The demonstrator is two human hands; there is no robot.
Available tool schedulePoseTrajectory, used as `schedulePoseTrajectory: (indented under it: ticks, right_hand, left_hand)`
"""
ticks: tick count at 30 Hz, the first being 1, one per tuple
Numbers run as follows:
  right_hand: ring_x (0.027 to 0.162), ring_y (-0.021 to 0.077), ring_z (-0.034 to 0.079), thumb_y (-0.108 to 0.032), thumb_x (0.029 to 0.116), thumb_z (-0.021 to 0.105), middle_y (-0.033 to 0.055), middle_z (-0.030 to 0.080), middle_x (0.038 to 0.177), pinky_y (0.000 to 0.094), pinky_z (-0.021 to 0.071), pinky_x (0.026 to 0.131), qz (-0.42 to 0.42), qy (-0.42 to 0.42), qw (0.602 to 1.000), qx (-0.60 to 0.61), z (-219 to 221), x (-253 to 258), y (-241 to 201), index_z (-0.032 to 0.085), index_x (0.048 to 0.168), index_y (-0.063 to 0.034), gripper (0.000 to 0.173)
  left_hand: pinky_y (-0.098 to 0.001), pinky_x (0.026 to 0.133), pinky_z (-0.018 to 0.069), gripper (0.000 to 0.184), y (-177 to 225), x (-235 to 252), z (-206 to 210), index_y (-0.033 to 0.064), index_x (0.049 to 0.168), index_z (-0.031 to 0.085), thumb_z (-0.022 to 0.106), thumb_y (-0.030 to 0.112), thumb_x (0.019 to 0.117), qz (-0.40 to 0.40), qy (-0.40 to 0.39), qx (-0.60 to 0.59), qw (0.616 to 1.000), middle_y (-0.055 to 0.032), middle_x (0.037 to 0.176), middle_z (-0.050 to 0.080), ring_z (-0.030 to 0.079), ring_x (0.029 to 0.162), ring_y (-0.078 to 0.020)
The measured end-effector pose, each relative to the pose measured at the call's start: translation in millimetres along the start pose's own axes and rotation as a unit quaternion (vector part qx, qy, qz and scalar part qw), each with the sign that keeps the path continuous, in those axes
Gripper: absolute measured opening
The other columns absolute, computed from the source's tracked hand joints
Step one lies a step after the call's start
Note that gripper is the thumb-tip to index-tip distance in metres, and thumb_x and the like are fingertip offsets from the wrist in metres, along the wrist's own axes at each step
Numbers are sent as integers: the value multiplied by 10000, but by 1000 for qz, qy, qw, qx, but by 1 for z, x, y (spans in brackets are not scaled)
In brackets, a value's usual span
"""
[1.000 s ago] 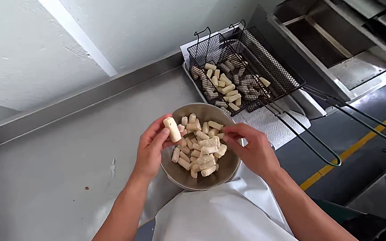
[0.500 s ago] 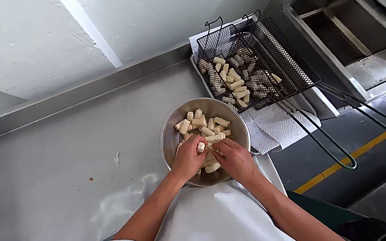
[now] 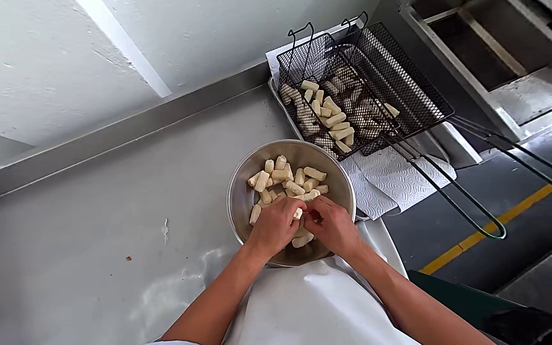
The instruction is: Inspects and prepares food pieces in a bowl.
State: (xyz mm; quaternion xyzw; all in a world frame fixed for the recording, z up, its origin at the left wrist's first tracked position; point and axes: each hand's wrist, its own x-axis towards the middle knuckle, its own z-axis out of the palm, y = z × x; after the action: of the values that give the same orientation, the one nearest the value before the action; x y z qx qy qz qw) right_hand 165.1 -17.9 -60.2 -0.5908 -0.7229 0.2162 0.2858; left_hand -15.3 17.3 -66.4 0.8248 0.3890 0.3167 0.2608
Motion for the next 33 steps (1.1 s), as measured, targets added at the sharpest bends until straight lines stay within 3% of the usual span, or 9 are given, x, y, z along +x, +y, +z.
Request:
schedulePoseTrajectory:
  ticks: [3, 6, 9, 12, 14, 16, 18, 21, 33]
  right_hand:
    - [667, 32, 589, -130, 870, 618, -15, 616, 811, 189, 519, 583, 50, 22, 990, 128, -13, -2, -10, 671, 880, -86, 70]
    - [731, 50, 660, -149, 955, 668, -11, 689, 901, 205, 586, 647, 68, 53, 968, 234, -31, 0, -21, 722, 993, -85, 92]
    - [769, 86, 694, -121, 949, 699, 9, 708, 948, 236, 623, 696, 75, 71, 954, 280, -42, 1, -26, 747, 1037, -73, 111]
    - [792, 105, 720, -85, 936, 713, 22, 733, 977, 257, 641, 726, 93, 79, 939, 320, -48, 3, -37, 747, 1087, -57, 157]
    - [876, 127, 731, -56, 938, 685, 38, 738, 1038, 272, 639, 787, 91, 67, 935, 336, -53, 7, -44, 723, 1157, -47, 223]
    - [1004, 137, 707, -49, 942, 629, 56, 693, 1152, 286, 624, 865, 48, 45, 952, 300, -56, 9, -48, 674, 1267, -39, 328]
    - [1029, 109, 680, -77, 941, 579, 63, 662, 1168, 266, 611, 874, -30, 45, 984, 167, -58, 10, -52, 635, 1340, -38, 404]
    - [921, 122, 659, -105, 949, 541, 75, 679, 1069, 267, 569, 747, -113, 70, 991, 6, -60, 9, -59, 648, 1351, -64, 417]
    - [829, 184, 654, -98, 909, 524, 118, 659, 1083, 299, 518, 570, -141, 43, 986, -81, -49, 8, -60, 626, 1404, -72, 506]
  left_hand:
    - [-400, 816, 604, 214, -4, -1, 0, 31, 1041, 707, 738, 8, 831, -25, -2, -13, 1000, -119, 978, 713, 709, 927, -264]
    - [-382, 842, 604, 215, -1, -2, -10, 32, 1112, 682, 741, 78, 911, -131, 3, -103, 986, -96, 1037, 723, 712, 939, -201]
    - [-345, 795, 603, 323, 15, 1, -27, 61, 1204, 648, 767, 157, 919, -209, 23, -168, 963, -74, 1094, 688, 688, 910, -156]
    - [-333, 828, 607, 375, 29, 4, -48, 77, 1353, 534, 628, 202, 1012, -293, 13, -336, 895, -50, 1120, 690, 700, 953, -150]
    - [-394, 934, 588, 407, 36, 6, -57, 55, 1425, 452, 506, 113, 1026, -317, -2, -464, 827, -106, 1220, 664, 691, 1070, -215]
    - [-405, 970, 578, 475, 43, 9, -63, 41, 1466, 420, 451, 11, 993, -312, -4, -508, 803, -131, 1290, 647, 683, 1122, -237]
    - [-387, 965, 583, 478, 48, 11, -67, 43, 1475, 431, 453, -25, 1002, -293, -1, -510, 809, -131, 1292, 659, 690, 1119, -237]
    - [-372, 943, 594, 454, 52, 14, -68, 41, 1451, 468, 499, -31, 1004, -268, 16, -516, 813, -117, 1259, 675, 703, 1081, -221]
    - [-290, 905, 608, 510, 63, 19, -69, 46, 1465, 517, 648, 28, 972, -244, 25, -382, 891, -66, 1227, 707, 719, 1032, -138]
